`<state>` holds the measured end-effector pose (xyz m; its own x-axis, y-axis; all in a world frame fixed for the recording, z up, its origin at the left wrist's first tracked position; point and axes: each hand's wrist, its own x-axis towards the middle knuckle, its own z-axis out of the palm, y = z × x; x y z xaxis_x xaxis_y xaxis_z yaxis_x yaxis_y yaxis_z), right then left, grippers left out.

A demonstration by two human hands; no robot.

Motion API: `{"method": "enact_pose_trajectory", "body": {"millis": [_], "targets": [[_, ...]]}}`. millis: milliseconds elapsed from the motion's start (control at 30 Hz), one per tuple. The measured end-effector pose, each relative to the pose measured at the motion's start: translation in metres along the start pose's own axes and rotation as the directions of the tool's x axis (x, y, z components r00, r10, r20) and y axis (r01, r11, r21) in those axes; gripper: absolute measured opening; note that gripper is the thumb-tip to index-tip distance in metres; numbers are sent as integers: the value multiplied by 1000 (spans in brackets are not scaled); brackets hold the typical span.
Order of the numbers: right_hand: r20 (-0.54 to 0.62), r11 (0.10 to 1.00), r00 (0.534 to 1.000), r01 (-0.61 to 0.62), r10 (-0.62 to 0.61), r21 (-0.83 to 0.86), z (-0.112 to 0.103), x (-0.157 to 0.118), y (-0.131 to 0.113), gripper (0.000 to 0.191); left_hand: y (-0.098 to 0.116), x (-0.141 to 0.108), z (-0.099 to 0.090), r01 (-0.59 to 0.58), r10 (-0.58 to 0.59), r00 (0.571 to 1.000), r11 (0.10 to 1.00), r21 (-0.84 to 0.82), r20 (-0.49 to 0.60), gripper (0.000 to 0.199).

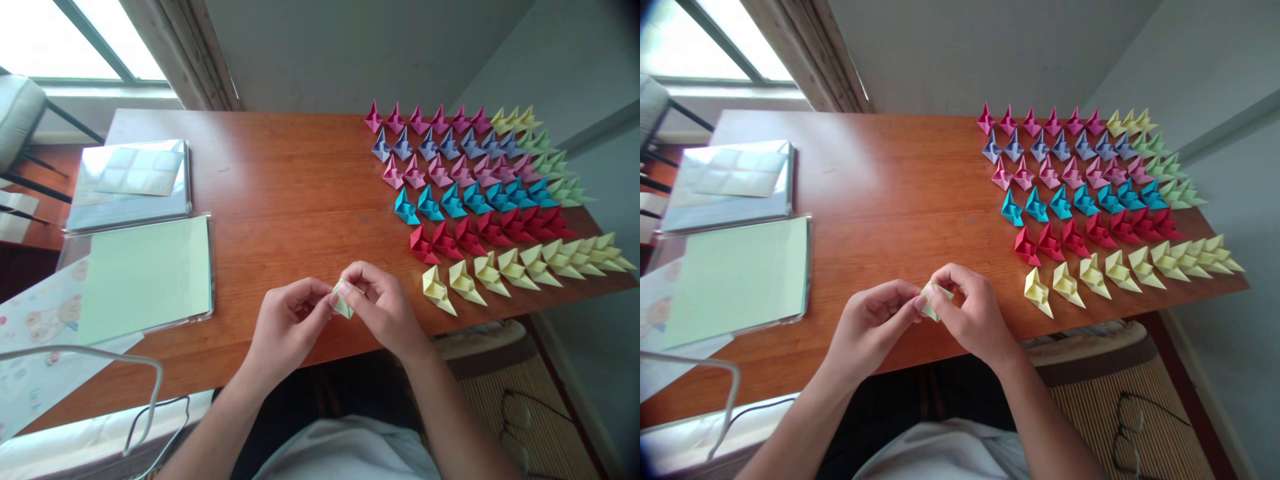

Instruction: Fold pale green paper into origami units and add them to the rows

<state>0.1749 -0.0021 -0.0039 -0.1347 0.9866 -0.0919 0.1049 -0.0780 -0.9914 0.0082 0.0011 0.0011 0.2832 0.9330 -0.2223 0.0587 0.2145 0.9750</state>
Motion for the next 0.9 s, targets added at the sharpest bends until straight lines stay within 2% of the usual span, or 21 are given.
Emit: {"method": "enact_pose_trajectory", "body": {"millis": [200, 267, 400, 500, 733, 900], "targets": [[-1, 996, 999, 52, -52, -77, -1, 1, -3, 20, 2, 0, -1, 3, -4, 999, 1000, 25, 54, 24], [-10, 999, 999, 43, -43, -33, 0, 0, -3, 18, 0, 0, -2, -3, 1, 999, 1000, 30, 46, 25], [3, 992, 998, -55, 55, 116, 3, -2, -2, 18, -5, -2, -1, -35, 37, 998, 999, 38, -49, 24], [13, 992, 996, -92, 91, 83, 4, -4, 0, 21, -2, -3, 2, -58, 63, 989, 998, 39, -137, 23], [-5, 997, 999, -45, 44, -59, 6, -5, 4, 24, 6, -2, 4, -44, 38, 979, 999, -29, -199, 23], [5, 999, 999, -34, 33, 30, 8, -5, 3, 16, 7, -3, 3, -12, -7, 971, 997, -78, -238, 19]]}}
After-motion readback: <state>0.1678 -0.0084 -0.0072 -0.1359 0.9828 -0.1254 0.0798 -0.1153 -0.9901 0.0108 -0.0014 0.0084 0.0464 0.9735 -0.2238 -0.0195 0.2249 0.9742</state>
